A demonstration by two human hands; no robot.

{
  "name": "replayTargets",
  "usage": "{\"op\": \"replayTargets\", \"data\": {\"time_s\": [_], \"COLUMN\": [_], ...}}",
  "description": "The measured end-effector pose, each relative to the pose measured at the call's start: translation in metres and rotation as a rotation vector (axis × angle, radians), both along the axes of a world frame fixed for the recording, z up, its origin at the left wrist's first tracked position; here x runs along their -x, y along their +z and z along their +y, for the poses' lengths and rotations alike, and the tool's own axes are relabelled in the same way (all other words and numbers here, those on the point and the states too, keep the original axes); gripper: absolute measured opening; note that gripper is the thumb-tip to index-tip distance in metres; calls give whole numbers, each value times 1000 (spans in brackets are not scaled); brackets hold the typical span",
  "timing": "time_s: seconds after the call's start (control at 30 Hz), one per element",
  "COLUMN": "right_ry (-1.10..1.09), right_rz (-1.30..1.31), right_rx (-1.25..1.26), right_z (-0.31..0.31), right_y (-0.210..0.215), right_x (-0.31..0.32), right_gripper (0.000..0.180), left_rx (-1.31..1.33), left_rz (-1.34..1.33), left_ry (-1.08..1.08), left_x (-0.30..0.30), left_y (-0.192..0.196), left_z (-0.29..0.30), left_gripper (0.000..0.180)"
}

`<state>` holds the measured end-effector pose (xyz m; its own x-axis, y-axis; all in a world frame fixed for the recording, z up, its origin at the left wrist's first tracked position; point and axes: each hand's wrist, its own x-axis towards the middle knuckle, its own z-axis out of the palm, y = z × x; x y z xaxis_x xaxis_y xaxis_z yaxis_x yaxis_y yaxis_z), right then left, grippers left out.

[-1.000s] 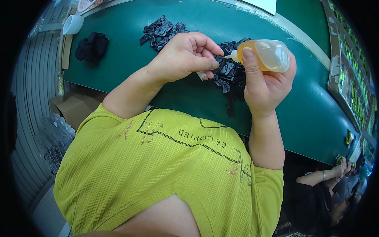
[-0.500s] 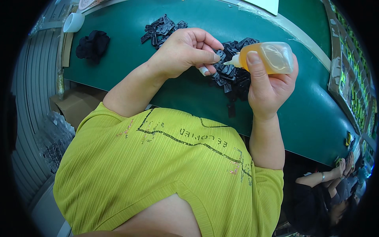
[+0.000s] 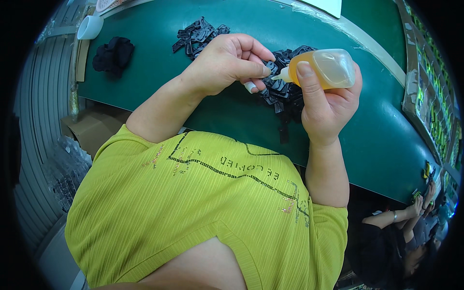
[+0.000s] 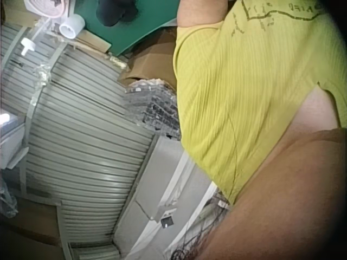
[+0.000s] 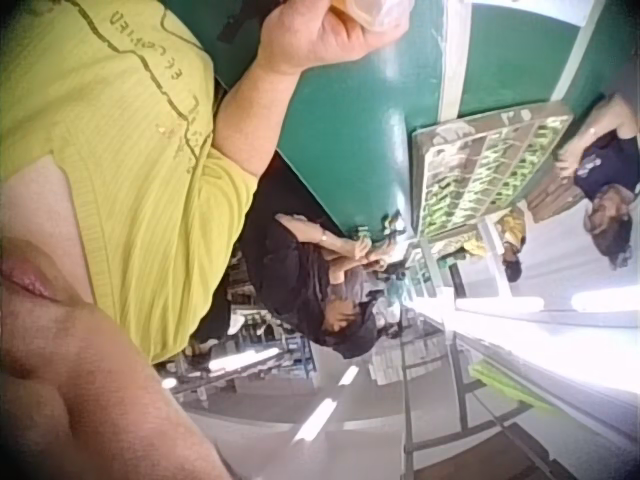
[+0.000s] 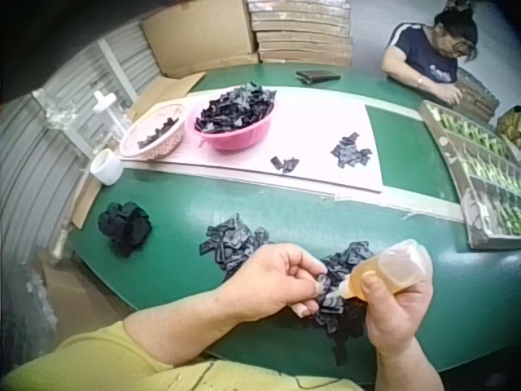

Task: Gluing small black plastic components together at a factory workbench.

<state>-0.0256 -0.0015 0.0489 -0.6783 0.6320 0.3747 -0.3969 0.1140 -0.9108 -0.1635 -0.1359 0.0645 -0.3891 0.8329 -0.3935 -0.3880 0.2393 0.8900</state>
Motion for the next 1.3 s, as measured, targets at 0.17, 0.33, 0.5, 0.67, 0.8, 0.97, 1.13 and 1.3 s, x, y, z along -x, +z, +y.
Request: {"op": "replayTargets", "data": {"time_s": [0.17, 0.33, 0.5, 0.67, 0.8, 0.97, 1.13, 1.3], "right_ry": [-11, -71, -132, -108, -63, -93, -97, -87], "right_rz": [0, 139, 83, 91, 99, 84, 80, 91], "right_rx": [-62, 269, 311, 303, 280, 300, 304, 285], "right_z": [1, 20, 25, 19, 25, 26, 22, 21], "right_y": [2, 8, 9, 14, 11, 8, 5, 5], "right_x": [2, -1, -9, -2, -3, -3, -1, 0], "right_gripper": [27, 18, 20, 20, 19, 18, 19, 21], "left_rx": [3, -64, -34, 125, 269, 223, 293, 318], "left_rz": [27, 16, 497, 707, 816, 1142, 1237, 1248], "left_ry": [2, 25, 208, 464, 313, 4, -380, -235], "left_x": [2, 10, 74, 158, 159, 106, 78, 69], "left_y": [0, -9, -3, -22, -14, 17, 2, 8], "left_z": [0, -1, 18, 46, 52, 20, 1, -1], "left_gripper": [25, 25, 29, 27, 18, 22, 33, 19]}}
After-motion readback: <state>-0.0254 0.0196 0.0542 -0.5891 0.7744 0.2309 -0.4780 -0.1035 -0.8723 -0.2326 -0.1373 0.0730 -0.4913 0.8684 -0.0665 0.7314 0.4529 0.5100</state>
